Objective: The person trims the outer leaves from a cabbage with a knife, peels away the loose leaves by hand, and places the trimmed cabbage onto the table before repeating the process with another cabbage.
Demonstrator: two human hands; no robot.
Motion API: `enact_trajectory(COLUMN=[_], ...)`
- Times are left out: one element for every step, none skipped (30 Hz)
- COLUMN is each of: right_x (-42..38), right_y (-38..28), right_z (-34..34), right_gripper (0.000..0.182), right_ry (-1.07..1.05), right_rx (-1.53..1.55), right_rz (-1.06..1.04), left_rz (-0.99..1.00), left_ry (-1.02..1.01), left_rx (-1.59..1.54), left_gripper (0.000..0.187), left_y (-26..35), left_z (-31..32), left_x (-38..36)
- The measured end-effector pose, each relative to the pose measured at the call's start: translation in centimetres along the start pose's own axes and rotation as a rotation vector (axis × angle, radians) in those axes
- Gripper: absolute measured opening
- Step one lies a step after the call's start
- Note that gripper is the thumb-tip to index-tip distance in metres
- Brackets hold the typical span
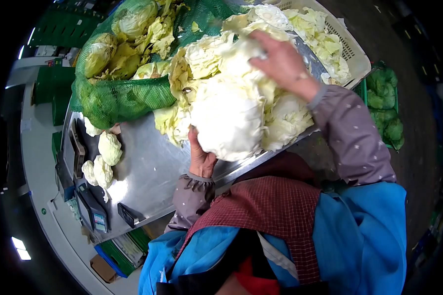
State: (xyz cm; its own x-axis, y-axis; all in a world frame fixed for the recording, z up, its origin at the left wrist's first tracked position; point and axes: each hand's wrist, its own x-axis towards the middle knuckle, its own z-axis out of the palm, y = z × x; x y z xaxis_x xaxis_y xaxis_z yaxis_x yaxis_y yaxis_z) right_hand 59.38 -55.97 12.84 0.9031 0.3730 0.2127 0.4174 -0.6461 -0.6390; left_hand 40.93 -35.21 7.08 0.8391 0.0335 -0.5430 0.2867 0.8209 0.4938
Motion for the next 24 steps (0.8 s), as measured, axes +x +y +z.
enact_trajectory(right_x=[0.1, 0.0, -0.1, -0.4, -1.0, -1.5, -1.8, -1.9, -2.3, -3.2, -3.9, -3.7, -3.7, -4.3, -4.7, -5.6, -6.6, -7.1, -7.7, -8.1, -8.3, -8.3, -8.1, -7.9], right_y=[1.0, 2.4, 3.4, 3.6, 3.4, 2.9, 1.2, -1.6, -3.7, -4.7, -5.0, -4.0, -6.0, -5.6, -4.9, -4.9, -5.1, -5.9, -5.5, -4.9, -3.9, -1.9, -0.6, 0.4], right_z=[-1.1, -1.9, -2.7, -3.3, -4.0, -4.6, -5.4, -6.3, -6.6, -6.2, -5.6, -4.3, -3.4, -3.2, -2.9, -2.6, -2.2, -1.3, -0.9, -0.8, -0.7, -0.9, -1.4, -1.8], right_gripper=[0.053, 0.057, 0.062, 0.062, 0.065, 0.069, 0.069, 0.069, 0.07, 0.069, 0.068, 0.071, 0.072, 0.072, 0.071, 0.067, 0.062, 0.057, 0.057, 0.057, 0.057, 0.06, 0.06, 0.061], right_ry=[0.073, 0.068, 0.063, 0.071, 0.064, 0.055, 0.057, -0.098, -0.254, -0.333, -0.412, -0.488, -0.223, -0.239, -0.248, -0.216, -0.183, -0.055, -0.077, -0.164, -0.242, -0.383, -0.396, -0.31], right_rx=[-0.014, -0.073, -0.131, -0.13, -0.237, -0.343, -0.341, 0.076, 0.493, 0.771, 1.048, 1.052, 1.077, 1.174, 1.266, 1.236, 1.203, 1.198, 1.192, 1.122, 1.05, 0.862, 0.855, 0.496], right_rz=[0.039, 0.115, 0.187, 0.178, 0.082, -0.015, -0.021, 0.112, 0.242, 0.236, 0.227, 0.168, 0.065, 0.219, 0.37, 0.424, 0.479, 0.529, 0.544, 0.603, 0.65, 0.698, 0.7, 0.372], left_rz=[-0.025, -0.062, -0.083, -0.055, -0.026, -0.016, 0.029, 0.074, 0.08, 0.133, 0.186, 0.19, 0.221, 0.253, 0.282, 0.306, 0.243, 0.21, 0.029, 0.081, 0.136, 0.138, 0.134, 0.128], left_ry=[-0.061, -0.159, -0.171, -0.18, -0.19, -0.196, -0.19, -0.182, -0.182, -0.269, -0.356, -0.358, -0.355, -0.349, -0.357, -0.362, -0.501, -0.393, -0.095, -0.119, -0.152, -0.143, -0.116, -0.089], left_rx=[-0.062, -0.097, -0.223, -0.233, -0.245, -0.245, -0.043, 0.16, 0.161, 0.298, 0.435, 0.431, 0.29, 0.149, -0.005, -0.158, -0.084, -0.091, -0.138, -0.068, 0.008, 0.0, 0.08, 0.16], left_gripper=[0.077, 0.087, 0.091, 0.091, 0.09, 0.09, 0.094, 0.098, 0.098, 0.103, 0.107, 0.107, 0.112, 0.116, 0.116, 0.115, 0.113, 0.104, 0.092, 0.088, 0.083, 0.083, 0.083, 0.083], left_y=[0.3, 0.9, 0.7, 0.8, 1.3, 2.1, 3.6, 4.9, 6.0, 7.2, 7.9, 8.4, 8.6, 8.5, 6.8, 4.3, 1.8, -0.3, -0.5, -0.8, -0.6, -0.3, 0.1, 0.5], left_z=[-0.1, -0.1, -0.6, -1.2, -1.1, -1.0, -0.2, 0.6, 1.3, 2.1, 3.1, 4.6, 6.1, 6.9, 5.5, 3.8, 3.7, 2.9, 2.9, 2.2, 1.7, 1.7, 1.9, 2.2], left_x=[-0.4, -0.6, -0.5, -0.5, -0.6, -0.7, -1.5, -2.2, -2.4, -2.0, -1.7, -1.7, -1.8, -1.9, -1.4, -1.3, -2.2, -2.9, -3.0, -2.7, -2.1, -1.9, -1.6, -1.3])
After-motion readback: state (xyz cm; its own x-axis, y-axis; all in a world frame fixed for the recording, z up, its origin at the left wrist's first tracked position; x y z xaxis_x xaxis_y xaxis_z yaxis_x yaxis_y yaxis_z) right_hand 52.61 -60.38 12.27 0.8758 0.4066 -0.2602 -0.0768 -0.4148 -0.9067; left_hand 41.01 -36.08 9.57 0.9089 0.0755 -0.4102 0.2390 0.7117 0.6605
